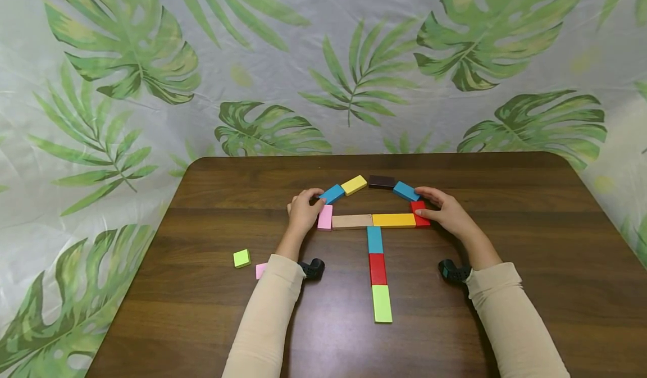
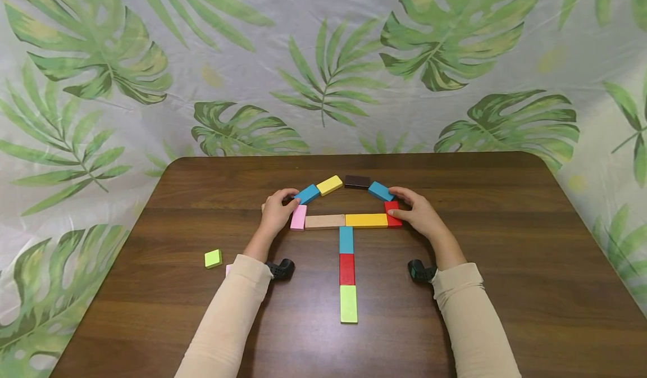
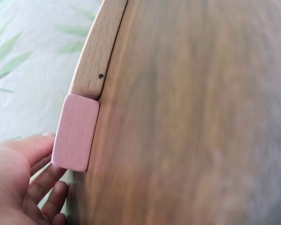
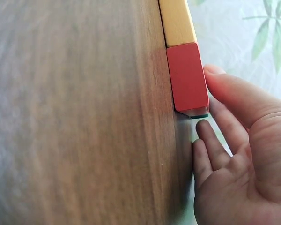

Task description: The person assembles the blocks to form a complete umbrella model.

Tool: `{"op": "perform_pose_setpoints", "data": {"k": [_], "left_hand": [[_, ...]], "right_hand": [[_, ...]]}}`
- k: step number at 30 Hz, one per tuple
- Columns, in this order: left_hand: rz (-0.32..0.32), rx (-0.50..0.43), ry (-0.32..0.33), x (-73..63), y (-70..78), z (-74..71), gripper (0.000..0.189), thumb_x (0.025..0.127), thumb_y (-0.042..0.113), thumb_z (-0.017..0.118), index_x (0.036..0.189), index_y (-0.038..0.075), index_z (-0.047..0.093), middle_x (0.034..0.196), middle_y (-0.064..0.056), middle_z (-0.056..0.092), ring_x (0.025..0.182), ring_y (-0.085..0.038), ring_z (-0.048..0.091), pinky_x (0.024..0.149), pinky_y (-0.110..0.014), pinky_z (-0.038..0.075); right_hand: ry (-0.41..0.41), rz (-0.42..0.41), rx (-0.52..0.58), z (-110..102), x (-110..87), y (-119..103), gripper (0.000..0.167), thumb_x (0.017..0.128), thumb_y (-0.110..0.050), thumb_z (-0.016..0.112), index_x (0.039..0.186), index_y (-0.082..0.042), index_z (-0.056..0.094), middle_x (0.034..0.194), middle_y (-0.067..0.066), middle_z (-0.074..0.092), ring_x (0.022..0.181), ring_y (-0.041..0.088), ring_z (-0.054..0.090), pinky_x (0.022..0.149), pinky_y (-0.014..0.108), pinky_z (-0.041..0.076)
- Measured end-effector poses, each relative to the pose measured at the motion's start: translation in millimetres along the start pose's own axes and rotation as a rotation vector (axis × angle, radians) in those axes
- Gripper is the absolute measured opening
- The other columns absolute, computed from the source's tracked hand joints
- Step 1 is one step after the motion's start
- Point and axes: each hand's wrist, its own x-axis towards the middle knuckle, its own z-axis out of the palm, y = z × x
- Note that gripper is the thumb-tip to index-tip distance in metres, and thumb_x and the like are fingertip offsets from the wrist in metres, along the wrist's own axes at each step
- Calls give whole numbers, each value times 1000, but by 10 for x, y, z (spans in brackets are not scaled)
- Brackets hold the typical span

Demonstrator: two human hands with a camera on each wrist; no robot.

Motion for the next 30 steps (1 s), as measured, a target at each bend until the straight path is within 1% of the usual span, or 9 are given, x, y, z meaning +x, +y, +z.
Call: {"op": "perform_pose_setpoints", "data": {"k": [11, 16, 30], "left_hand": [[-6, -7, 35, -2, 24, 40, 19, 85, 24, 62, 102, 17, 66, 96, 1, 61, 97, -25, 50, 84, -44, 26], [-13, -4, 50, 2, 43, 52, 18, 84, 23, 63, 101, 17, 67, 94, 1, 62, 96, -25, 50, 83, -44, 26], [-28, 19, 51, 16, 84, 82, 18, 84, 25, 63, 101, 18, 67, 94, 3, 62, 94, -24, 51, 85, -44, 26]], "right_hand": [[-9, -6, 7, 7, -6, 4, 54, 85, -14, 63, 132, -1, 40, 133, 22, 38, 125, 38, 27, 101, 52, 18], [-8, 6, 6, 11, 1, 20, 54, 85, -15, 63, 132, -2, 40, 133, 21, 38, 125, 38, 27, 101, 52, 18], [-5, 0, 5, 10, 2, 12, 53, 85, -14, 62, 132, -1, 40, 133, 21, 39, 125, 38, 27, 101, 52, 18]]}}
